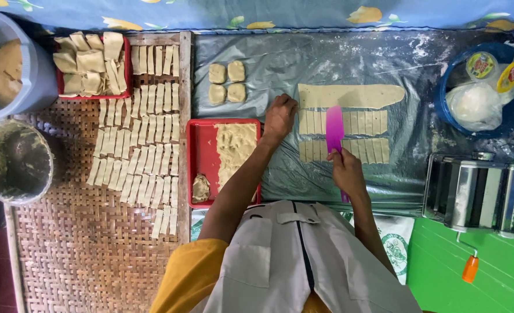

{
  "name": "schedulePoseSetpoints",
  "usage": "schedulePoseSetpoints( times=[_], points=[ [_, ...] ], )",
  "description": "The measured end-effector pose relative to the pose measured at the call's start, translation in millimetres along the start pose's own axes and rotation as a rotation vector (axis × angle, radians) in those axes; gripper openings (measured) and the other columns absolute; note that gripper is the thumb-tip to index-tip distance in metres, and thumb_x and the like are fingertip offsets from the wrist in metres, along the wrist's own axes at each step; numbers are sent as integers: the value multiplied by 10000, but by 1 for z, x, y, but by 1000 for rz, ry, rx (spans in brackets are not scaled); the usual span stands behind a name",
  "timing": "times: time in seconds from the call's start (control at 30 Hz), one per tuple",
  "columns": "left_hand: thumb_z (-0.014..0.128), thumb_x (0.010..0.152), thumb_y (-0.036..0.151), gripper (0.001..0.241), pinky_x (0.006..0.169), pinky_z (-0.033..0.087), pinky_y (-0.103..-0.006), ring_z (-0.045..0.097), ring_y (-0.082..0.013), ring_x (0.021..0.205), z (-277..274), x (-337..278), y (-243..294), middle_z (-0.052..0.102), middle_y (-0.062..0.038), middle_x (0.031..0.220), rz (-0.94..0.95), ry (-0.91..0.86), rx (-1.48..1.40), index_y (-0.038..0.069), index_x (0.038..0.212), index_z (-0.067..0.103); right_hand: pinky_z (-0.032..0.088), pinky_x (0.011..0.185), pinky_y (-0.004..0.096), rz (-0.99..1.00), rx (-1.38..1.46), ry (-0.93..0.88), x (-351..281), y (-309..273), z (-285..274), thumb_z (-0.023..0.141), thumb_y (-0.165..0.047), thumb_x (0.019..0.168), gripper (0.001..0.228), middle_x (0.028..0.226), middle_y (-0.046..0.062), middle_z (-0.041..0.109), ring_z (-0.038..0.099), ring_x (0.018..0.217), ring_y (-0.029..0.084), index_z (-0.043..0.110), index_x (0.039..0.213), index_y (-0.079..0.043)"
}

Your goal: Cutting dough into strips and wrapping them around a filling to prepare snacks.

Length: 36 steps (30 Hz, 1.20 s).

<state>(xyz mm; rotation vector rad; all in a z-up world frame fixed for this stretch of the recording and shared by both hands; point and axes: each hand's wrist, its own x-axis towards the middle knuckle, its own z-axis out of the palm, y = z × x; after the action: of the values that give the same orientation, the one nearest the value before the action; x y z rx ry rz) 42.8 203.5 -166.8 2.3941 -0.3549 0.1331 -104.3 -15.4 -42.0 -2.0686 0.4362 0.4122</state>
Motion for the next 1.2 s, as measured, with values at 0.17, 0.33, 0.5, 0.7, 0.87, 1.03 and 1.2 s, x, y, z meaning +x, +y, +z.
schedulePoseSetpoints(
  times=[0.17,0.33,0.5,0.7,0.87,1.03,1.2],
  points=[
    [635,966,208,128,737,584,-508,672,-384,894,4,-4,-8,602,-97,997,-99,0,-53,110,1033,685,495,481,472,-97,-3,-3,1,7,1,491,-172,1059,289,619,249,597,633,563,364,701,922,-28],
    [675,964,163,71,761,591,-467,705,-401,875,-103,-28,43,685,-121,920,-219,189,-307,124,990,729,538,603,455,-148,-26,1,-7,-8,1,516,-206,1060,280,564,164,608,644,544,306,707,897,-81],
    [790,908,120,78,723,620,-336,754,-288,806,-192,-107,38,743,-82,864,-322,445,-384,144,982,794,496,760,552,-338,-104,-9,0,3,11,556,-142,1075,210,784,280,646,647,796,462,699,956,-46],
    [814,821,152,208,748,597,-386,747,-327,819,-248,-226,-9,776,-87,843,-809,329,-274,145,1021,759,508,801,543,-334,-175,-128,13,8,27,527,-179,1120,254,877,263,683,663,849,467,700,978,-61],
    [749,802,245,107,710,547,-554,696,-448,776,-242,-276,-24,748,-118,770,-875,282,-23,182,878,788,511,460,383,-144,-173,-208,-16,-52,40,508,-236,1096,263,584,162,583,607,474,282,692,964,-102],
    [810,708,96,187,784,532,-525,644,-418,864,-234,-277,-28,620,-142,842,-771,384,87,105,842,680,509,491,444,-252,-155,-191,25,-6,50,520,-209,1093,254,727,234,639,623,568,309,703,1006,-55],
    [841,771,61,407,850,528,-573,655,-491,973,-231,-270,-29,620,-203,990,-896,302,57,51,1078,572,523,750,478,-209,-177,-49,6,-48,39,531,-277,1064,246,794,185,671,682,792,349,706,959,-139]
  ],
)
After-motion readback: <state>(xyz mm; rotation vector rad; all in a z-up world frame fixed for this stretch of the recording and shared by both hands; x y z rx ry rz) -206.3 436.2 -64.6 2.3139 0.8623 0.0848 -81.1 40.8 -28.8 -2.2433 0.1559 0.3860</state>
